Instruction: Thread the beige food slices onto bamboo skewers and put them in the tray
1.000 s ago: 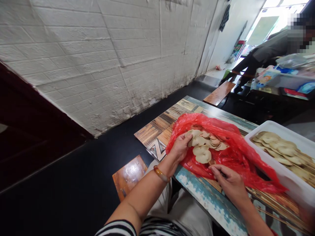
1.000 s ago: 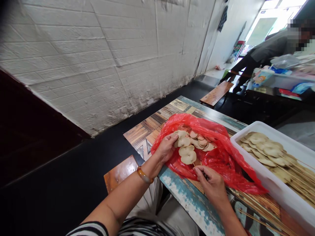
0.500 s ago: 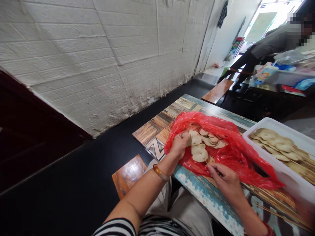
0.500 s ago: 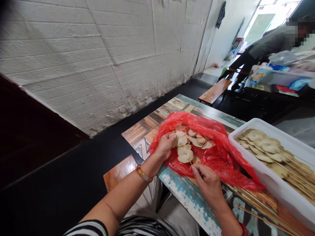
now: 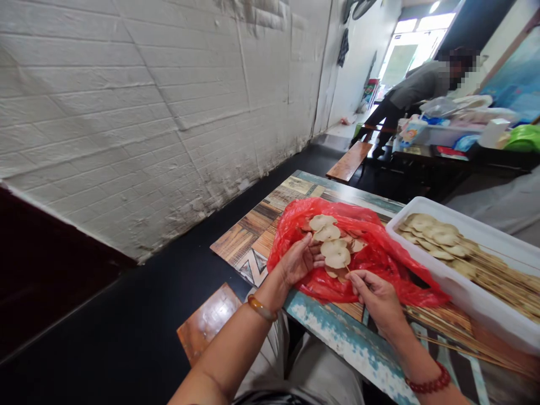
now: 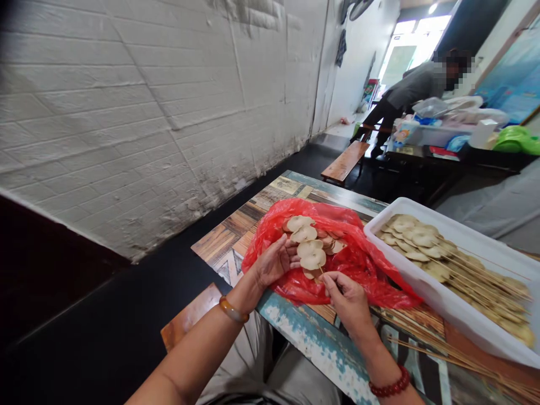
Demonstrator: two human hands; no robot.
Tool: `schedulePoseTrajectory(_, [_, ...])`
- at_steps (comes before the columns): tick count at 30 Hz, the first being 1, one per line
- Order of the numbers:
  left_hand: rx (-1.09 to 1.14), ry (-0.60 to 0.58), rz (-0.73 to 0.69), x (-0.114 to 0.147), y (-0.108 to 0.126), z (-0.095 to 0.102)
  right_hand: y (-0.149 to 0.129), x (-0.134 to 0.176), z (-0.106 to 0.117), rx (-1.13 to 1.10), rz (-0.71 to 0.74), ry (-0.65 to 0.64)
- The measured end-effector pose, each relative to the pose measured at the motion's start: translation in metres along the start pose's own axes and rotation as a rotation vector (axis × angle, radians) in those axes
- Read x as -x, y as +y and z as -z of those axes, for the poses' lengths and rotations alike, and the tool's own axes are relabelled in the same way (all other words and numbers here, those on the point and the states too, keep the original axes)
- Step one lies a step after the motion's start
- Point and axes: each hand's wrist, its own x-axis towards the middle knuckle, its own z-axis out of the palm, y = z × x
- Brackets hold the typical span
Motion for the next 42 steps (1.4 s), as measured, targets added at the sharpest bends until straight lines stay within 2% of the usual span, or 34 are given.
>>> schedulePoseTrajectory(6, [-0.021, 0.019, -0.01, 0.0, 0.0, 0.002, -0.005, -0.002, 0.001, 0.051, 0.052, 0.013])
schedulePoseTrajectory(10, [-0.047, 0.063, -0.075, -0.001, 0.002, -0.002, -0.013, -0.003, 0.002, 0.09, 0.114, 0.042])
schedulePoseTrajectory(14, [-0.038, 0.098, -0.141, -0.004, 0.008, -0.003, -0.026, -0.003, 0.004, 0.183, 0.287, 0.127])
schedulePoseTrajectory(18, [-0.074, 0.093, -0.121, -0.009, 0.014, 0.0, -0.042, -0.003, 0.015, 0.282, 0.444, 0.264])
schedulePoseTrajectory(23, [-0.085, 0.105, -0.109, -0.008, 0.016, 0.0, -0.061, 0.001, 0.057, 0.38, 0.498, 0.403])
schedulePoseTrajectory(26, [-0.085, 0.103, -0.114, -0.008, 0.017, 0.0, -0.066, 0.002, 0.098, 0.494, 0.524, 0.496])
schedulePoseTrajectory(29, [-0.081, 0.09, -0.12, -0.008, 0.017, 0.001, -0.065, 0.002, 0.145, 0.636, 0.476, 0.598])
schedulePoseTrajectory(32, [-0.077, 0.087, -0.134, -0.007, 0.017, 0.001, -0.059, 0.001, 0.189, 0.817, 0.382, 0.599])
schedulePoseTrajectory(34, [-0.077, 0.092, -0.14, -0.007, 0.017, 0.001, -0.053, -0.002, 0.21, 0.895, 0.318, 0.561])
schedulePoseTrajectory(37, [-0.075, 0.096, -0.144, -0.006, 0.016, 0.002, -0.044, -0.009, 0.225, 0.927, 0.241, 0.514])
schedulePoseTrajectory(42, [-0.061, 0.094, -0.145, -0.007, 0.016, 0.003, -0.037, -0.022, 0.218, 0.911, 0.182, 0.332])
